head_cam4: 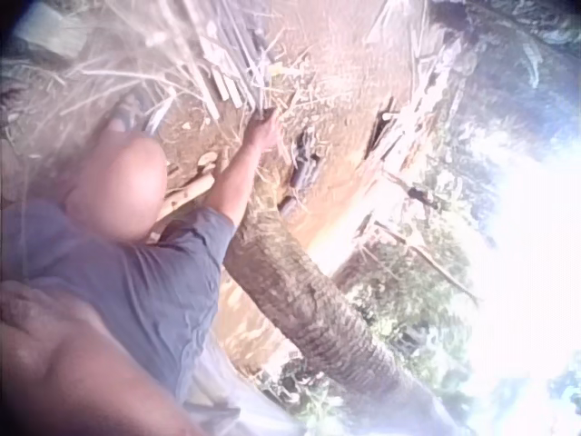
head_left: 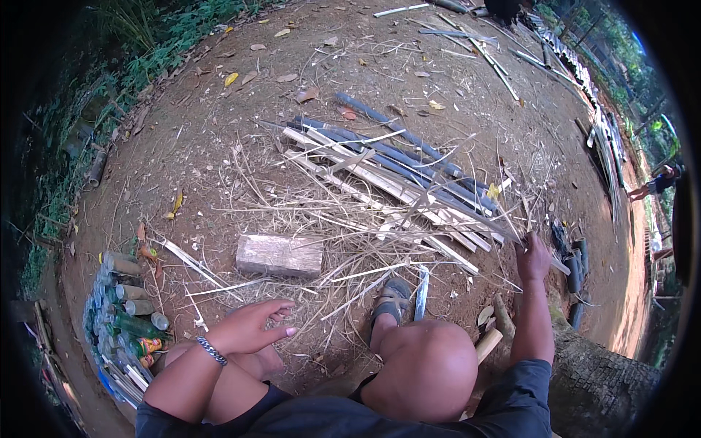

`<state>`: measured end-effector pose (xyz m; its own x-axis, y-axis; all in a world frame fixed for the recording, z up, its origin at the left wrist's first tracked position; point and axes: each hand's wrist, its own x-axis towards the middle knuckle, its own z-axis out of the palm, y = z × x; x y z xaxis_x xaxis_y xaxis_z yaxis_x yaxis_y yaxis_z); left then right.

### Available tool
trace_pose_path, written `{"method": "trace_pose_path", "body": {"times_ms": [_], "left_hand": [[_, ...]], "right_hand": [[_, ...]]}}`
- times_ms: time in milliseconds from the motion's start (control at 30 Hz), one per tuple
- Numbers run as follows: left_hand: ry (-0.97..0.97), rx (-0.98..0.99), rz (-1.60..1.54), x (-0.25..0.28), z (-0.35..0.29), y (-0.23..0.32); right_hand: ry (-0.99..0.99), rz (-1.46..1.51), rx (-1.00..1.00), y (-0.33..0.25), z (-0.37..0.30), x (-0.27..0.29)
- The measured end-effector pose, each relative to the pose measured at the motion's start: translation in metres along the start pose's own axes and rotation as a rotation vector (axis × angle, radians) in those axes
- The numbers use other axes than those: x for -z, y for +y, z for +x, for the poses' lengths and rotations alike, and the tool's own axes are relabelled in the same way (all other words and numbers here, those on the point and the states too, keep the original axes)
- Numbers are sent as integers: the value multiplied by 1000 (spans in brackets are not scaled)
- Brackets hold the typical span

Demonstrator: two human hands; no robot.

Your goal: The person strips layers from bamboo strips using a knife, alternating between holding the strip and shaving the surface.

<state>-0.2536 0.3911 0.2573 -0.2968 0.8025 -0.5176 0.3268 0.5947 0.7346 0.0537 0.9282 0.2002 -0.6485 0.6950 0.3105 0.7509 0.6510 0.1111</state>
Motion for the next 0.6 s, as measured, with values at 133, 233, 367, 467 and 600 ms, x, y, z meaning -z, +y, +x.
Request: {"method": "trace_pose_path", "body": {"times_ms": [133,233,367,467,600], "left_hand": [[14,-83,69,-5,-14,8],[76,-137,44,-5,-21,8],[199,-168,-102,1,-29,18],[315,-242,-252,10,-36,19],[511,-354,-512,30,-39,21]], "right_hand": [[-11,157,-129,22,-8,61],[-67,349,-167,25,-17,104],[-389,812,-249,10,-21,135],[-508,1121,-223,-25,-21,144],[-593,911,-41,-79,-13,159]]}}
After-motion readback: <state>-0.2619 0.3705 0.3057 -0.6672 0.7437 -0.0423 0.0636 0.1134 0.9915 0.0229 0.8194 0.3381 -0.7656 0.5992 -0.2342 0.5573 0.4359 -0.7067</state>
